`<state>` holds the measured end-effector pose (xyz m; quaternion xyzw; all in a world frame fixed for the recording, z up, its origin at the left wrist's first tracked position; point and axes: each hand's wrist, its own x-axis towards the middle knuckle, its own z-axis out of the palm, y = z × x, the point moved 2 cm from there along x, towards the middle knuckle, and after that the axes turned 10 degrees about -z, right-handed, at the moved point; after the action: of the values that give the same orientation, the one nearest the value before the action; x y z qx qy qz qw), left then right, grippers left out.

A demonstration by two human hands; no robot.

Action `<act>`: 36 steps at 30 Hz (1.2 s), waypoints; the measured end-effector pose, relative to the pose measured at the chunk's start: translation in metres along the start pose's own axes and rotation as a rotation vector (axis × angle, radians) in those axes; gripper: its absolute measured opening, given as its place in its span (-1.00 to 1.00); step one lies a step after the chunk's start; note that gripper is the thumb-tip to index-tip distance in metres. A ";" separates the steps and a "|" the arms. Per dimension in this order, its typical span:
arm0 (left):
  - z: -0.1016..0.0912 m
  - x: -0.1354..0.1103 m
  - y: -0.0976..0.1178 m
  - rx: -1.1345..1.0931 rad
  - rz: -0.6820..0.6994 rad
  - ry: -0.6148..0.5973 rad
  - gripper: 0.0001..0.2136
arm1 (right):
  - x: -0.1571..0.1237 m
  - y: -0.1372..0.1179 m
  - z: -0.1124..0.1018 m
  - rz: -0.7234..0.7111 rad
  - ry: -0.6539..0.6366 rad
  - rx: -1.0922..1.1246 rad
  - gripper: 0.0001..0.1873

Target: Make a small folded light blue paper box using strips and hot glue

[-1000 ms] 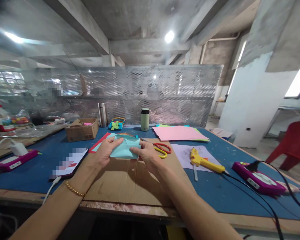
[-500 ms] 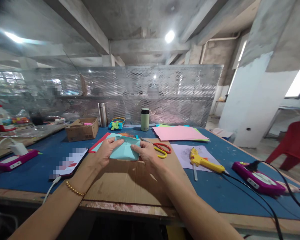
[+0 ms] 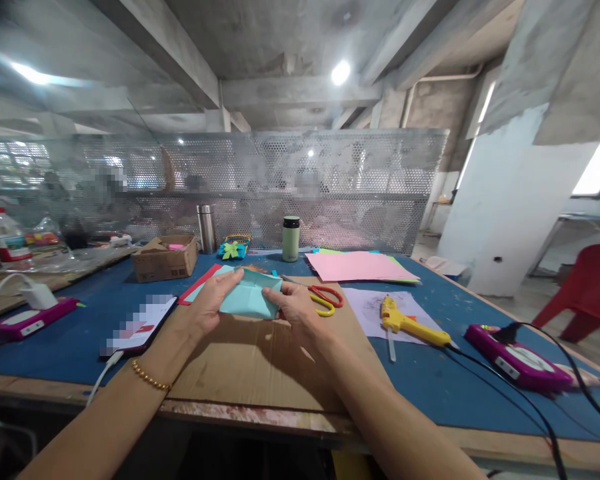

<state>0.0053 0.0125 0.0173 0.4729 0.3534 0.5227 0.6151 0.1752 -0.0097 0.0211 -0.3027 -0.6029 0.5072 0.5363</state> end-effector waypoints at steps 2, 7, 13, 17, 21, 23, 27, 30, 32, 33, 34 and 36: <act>0.000 0.000 0.002 -0.022 0.021 -0.029 -0.52 | -0.001 -0.004 0.001 -0.013 0.024 -0.016 -0.63; 0.000 -0.002 0.002 -0.027 0.015 -0.066 -0.66 | 0.001 -0.005 -0.001 -0.023 0.095 -0.068 -0.61; -0.004 0.000 0.000 0.014 0.007 -0.030 -0.65 | 0.004 0.000 -0.005 -0.045 0.094 -0.110 -0.60; -0.007 0.003 -0.001 0.056 0.039 -0.010 -0.63 | 0.004 -0.001 -0.005 -0.062 0.088 -0.129 -0.58; -0.010 0.004 -0.001 0.083 0.050 -0.003 -0.64 | 0.003 -0.001 -0.004 -0.057 0.116 -0.129 -0.58; -0.011 0.004 0.000 0.110 0.063 -0.022 -0.66 | 0.004 -0.001 -0.004 -0.036 0.127 -0.113 -0.59; -0.013 0.004 0.003 0.167 0.079 -0.062 -0.70 | 0.004 -0.002 -0.005 -0.023 0.147 -0.098 -0.63; -0.013 0.004 0.004 0.176 0.073 -0.052 -0.71 | 0.004 -0.001 -0.005 -0.074 0.105 -0.129 -0.65; -0.014 0.005 0.003 0.176 0.074 -0.040 -0.72 | 0.004 -0.001 -0.005 -0.096 0.083 -0.150 -0.68; -0.014 0.005 0.003 0.174 0.076 -0.040 -0.73 | 0.004 0.000 -0.005 -0.098 0.083 -0.158 -0.69; -0.014 0.005 0.002 0.172 0.078 -0.042 -0.74 | 0.003 0.000 -0.005 -0.098 0.086 -0.163 -0.70; -0.015 0.006 0.002 0.169 0.083 -0.051 -0.75 | 0.003 0.000 -0.005 -0.106 0.094 -0.170 -0.73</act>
<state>-0.0075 0.0212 0.0148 0.5504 0.3606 0.5040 0.5595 0.1792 -0.0057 0.0219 -0.3382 -0.6330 0.4107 0.5624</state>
